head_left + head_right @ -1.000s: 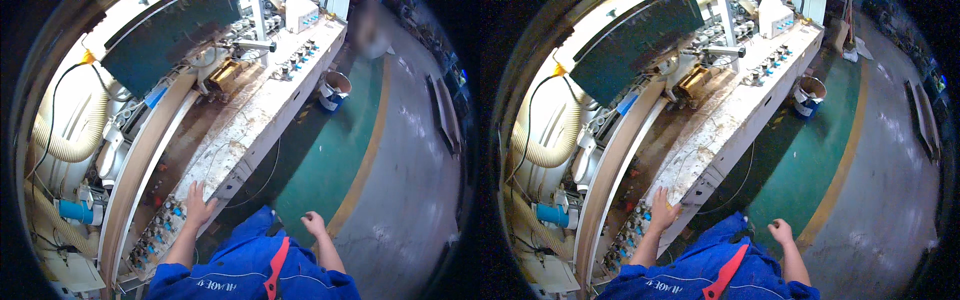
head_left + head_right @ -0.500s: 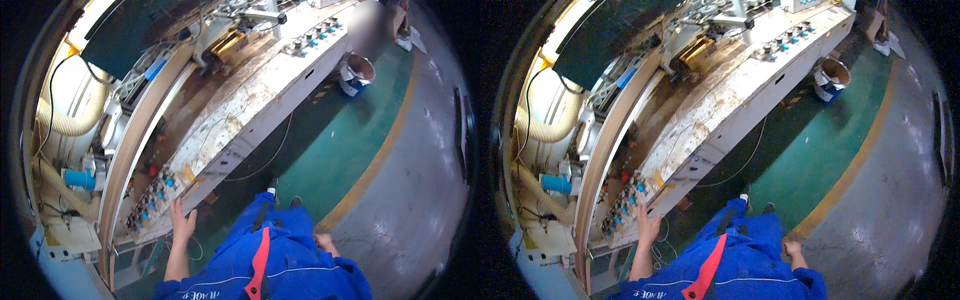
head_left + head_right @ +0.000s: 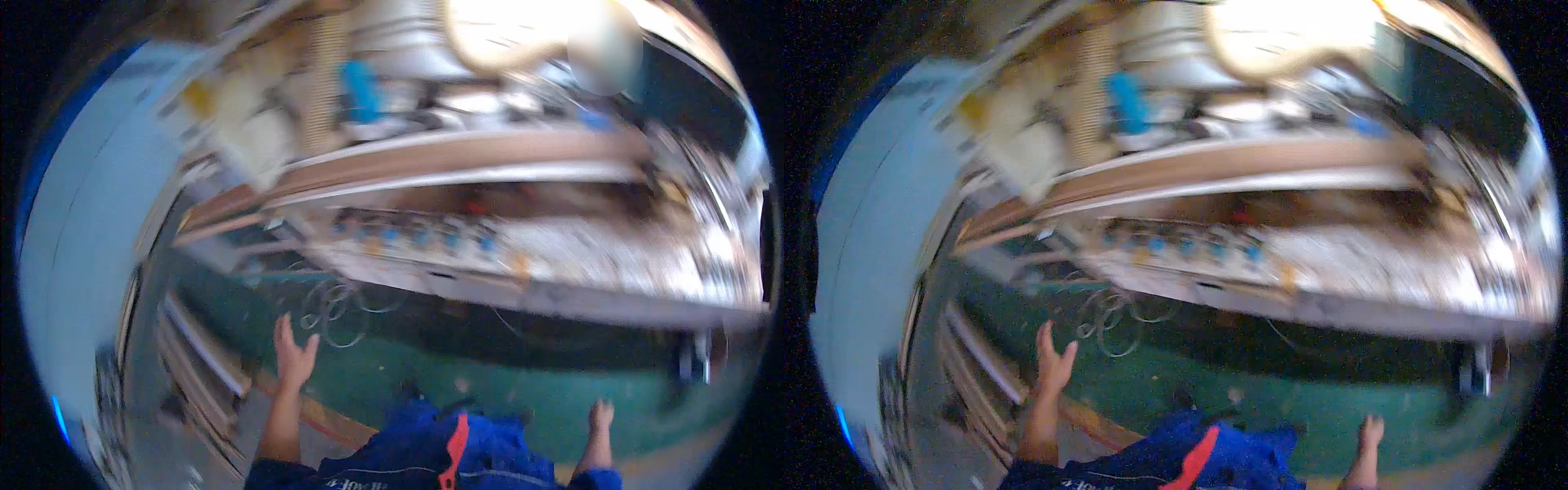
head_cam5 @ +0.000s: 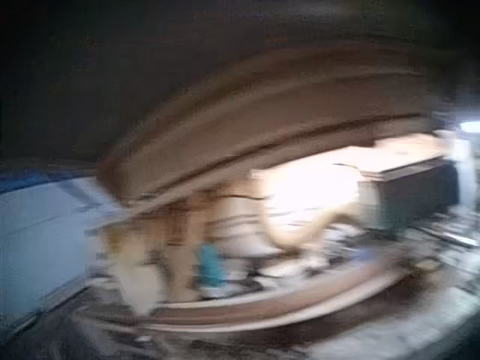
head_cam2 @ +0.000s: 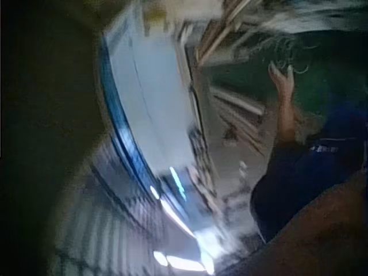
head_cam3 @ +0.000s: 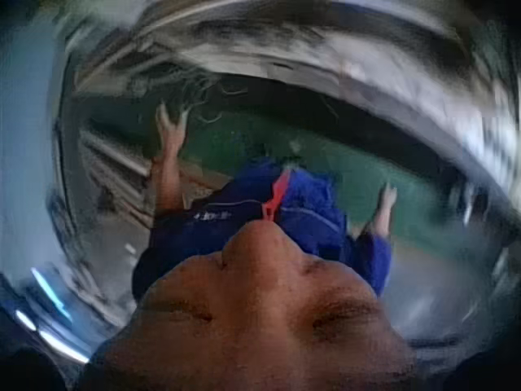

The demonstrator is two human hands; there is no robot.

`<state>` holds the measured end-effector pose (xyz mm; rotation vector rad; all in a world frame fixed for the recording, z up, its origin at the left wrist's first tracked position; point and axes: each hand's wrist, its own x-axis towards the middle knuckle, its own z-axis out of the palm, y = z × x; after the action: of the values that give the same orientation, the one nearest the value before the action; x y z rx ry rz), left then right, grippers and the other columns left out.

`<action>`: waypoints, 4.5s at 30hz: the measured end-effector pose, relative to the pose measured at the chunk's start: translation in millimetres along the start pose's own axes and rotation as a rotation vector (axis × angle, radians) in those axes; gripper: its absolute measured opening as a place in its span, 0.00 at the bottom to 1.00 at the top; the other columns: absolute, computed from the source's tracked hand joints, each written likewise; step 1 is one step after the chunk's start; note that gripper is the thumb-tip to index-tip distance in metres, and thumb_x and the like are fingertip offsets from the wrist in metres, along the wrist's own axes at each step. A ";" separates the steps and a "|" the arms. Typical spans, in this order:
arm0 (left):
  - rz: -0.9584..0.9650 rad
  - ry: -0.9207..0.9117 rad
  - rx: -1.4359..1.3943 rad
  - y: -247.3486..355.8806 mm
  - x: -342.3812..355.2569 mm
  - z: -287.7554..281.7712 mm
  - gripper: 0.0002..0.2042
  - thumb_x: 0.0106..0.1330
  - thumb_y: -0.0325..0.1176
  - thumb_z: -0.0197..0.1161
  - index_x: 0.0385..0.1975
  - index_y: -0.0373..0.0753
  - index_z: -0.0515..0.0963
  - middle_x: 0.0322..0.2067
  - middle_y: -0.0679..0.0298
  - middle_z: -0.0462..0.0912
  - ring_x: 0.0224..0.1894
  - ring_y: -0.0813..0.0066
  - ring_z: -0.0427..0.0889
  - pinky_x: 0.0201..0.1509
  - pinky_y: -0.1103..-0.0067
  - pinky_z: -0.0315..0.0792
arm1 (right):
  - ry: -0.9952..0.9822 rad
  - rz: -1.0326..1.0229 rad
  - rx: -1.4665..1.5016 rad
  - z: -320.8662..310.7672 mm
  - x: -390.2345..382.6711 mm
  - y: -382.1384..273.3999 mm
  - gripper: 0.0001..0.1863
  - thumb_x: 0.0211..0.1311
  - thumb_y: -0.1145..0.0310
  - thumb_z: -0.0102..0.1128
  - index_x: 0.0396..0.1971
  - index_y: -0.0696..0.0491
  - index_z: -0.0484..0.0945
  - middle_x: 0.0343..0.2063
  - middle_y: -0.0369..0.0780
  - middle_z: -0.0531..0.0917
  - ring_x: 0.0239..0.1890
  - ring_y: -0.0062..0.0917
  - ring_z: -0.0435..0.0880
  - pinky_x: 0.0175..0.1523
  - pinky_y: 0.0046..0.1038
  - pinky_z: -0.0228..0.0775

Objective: The person operates a woodworking machine, feeding wooden strips into rollers and adjusting components. They handle multiple wooden pieces, aligning them with the machine and making adjustments to the internal mechanisms.

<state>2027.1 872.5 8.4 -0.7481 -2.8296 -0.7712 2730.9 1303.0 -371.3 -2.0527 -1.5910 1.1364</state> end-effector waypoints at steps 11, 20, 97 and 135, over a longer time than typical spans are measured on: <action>0.227 0.462 -0.103 -149.2 256.7 -165.0 0.40 0.64 0.40 0.69 0.70 0.29 0.55 0.67 0.38 0.61 0.70 0.39 0.59 0.74 0.59 0.56 | -0.642 -0.019 0.205 380.8 -149.7 -217.9 0.09 0.64 0.68 0.65 0.37 0.58 0.80 0.21 0.41 0.82 0.19 0.29 0.81 0.25 0.28 0.74; 0.233 0.549 -0.100 -255.2 478.4 -200.7 0.40 0.64 0.41 0.69 0.69 0.27 0.56 0.67 0.36 0.60 0.71 0.39 0.58 0.73 0.58 0.57 | -0.269 -0.644 0.086 464.2 -155.8 -468.3 0.11 0.59 0.70 0.69 0.35 0.62 0.80 0.25 0.39 0.85 0.28 0.22 0.83 0.36 0.28 0.77; 0.471 0.581 -0.309 -352.1 1124.3 -252.1 0.30 0.59 0.30 0.59 0.65 0.42 0.65 0.30 0.44 0.84 0.33 0.43 0.85 0.38 0.55 0.77 | 0.204 -0.976 0.935 721.2 -497.4 -1174.2 0.27 0.69 0.63 0.63 0.60 0.63 0.68 0.54 0.46 0.77 0.52 0.32 0.76 0.57 0.34 0.70; 0.950 -1.688 0.918 -282.4 322.5 333.2 0.26 0.58 0.48 0.67 0.50 0.35 0.81 0.38 0.48 0.87 0.41 0.55 0.87 0.45 0.65 0.80 | 0.264 0.344 0.375 342.8 -594.9 -343.1 0.31 0.57 0.52 0.70 0.55 0.59 0.78 0.46 0.48 0.86 0.49 0.37 0.86 0.56 0.34 0.77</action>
<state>1613.8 967.8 -330.5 -2.8257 -2.1608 1.8774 2205.5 799.0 -128.2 -2.1508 -0.8495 1.1112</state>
